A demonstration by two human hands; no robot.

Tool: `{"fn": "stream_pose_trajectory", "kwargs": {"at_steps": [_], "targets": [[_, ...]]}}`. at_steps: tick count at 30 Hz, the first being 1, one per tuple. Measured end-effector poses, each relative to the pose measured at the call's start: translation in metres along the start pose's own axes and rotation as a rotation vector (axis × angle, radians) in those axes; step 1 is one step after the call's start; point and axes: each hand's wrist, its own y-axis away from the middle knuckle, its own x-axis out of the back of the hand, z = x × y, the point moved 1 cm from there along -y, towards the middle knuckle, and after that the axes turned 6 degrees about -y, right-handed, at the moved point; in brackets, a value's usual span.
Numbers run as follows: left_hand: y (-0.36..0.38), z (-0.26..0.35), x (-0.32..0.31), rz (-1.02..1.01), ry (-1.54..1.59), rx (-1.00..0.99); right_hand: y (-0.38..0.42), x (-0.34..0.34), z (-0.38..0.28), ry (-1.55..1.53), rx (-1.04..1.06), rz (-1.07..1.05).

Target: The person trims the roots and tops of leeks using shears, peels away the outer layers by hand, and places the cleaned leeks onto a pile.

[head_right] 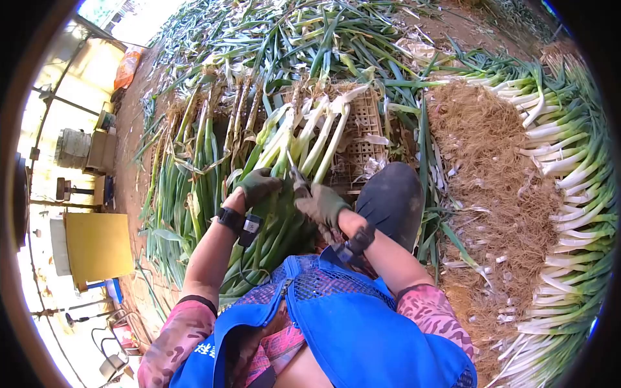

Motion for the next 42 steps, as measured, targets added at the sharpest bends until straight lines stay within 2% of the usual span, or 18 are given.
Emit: {"fn": "stream_pose_trajectory", "kwargs": {"at_steps": [3,5,7,9,11,13,15,16,20,22,25,28,30,31,33,35,38,42], "targets": [[0.006,0.007,-0.003,0.004,0.006,-0.014,-0.050,0.005,-0.013,-0.093,0.022,0.013],[0.005,0.007,-0.004,0.020,0.012,-0.004,-0.121,0.002,0.005,0.047,-0.025,0.087],[0.013,0.011,0.003,0.032,0.047,0.008,-0.179,0.013,0.010,0.204,0.070,0.163],[0.017,0.016,0.007,0.046,0.059,0.007,-0.165,0.011,0.022,-0.006,-0.060,0.158],[0.015,0.022,0.011,-0.001,0.070,0.024,-0.079,0.009,-0.020,-0.040,-0.100,0.011],[0.006,0.023,0.013,-0.046,0.090,0.031,-0.028,-0.005,-0.002,-0.118,-0.040,-0.055],[-0.010,0.017,0.011,0.019,0.031,0.010,0.008,-0.016,0.001,-0.085,-0.014,0.036],[-0.014,0.017,0.008,0.070,-0.003,0.010,0.022,-0.003,-0.021,-0.029,-0.110,-0.038],[-0.021,0.014,0.006,0.071,-0.004,0.022,-0.047,-0.012,0.032,-0.039,-0.062,0.046],[-0.019,0.013,0.003,0.085,0.015,0.031,-0.065,0.001,-0.007,0.019,-0.041,0.184],[-0.013,0.010,-0.003,0.087,0.055,-0.036,-0.132,0.019,-0.018,0.103,-0.120,0.061],[-0.005,0.011,-0.005,-0.045,0.218,-0.132,-0.192,0.018,0.001,0.721,0.456,-0.048],[-0.010,-0.004,-0.008,-0.076,0.250,-0.165,-0.278,0.011,0.066,0.964,0.588,-0.048],[-0.011,-0.010,-0.009,-0.092,0.266,-0.182,-0.292,0.016,0.082,0.972,0.607,-0.021],[-0.006,-0.012,-0.007,-0.142,0.332,-0.181,-0.264,0.016,0.046,0.806,0.485,0.022],[0.003,-0.007,-0.002,-0.189,0.380,-0.118,-0.211,0.027,-0.007,1.232,0.668,-0.140],[0.001,-0.017,0.001,-0.261,0.504,-0.125,-0.223,0.035,0.002,0.910,0.549,-0.135],[-0.002,-0.028,-0.002,-0.301,0.605,-0.225,-0.237,0.024,0.004,1.098,0.690,-0.081]]}}
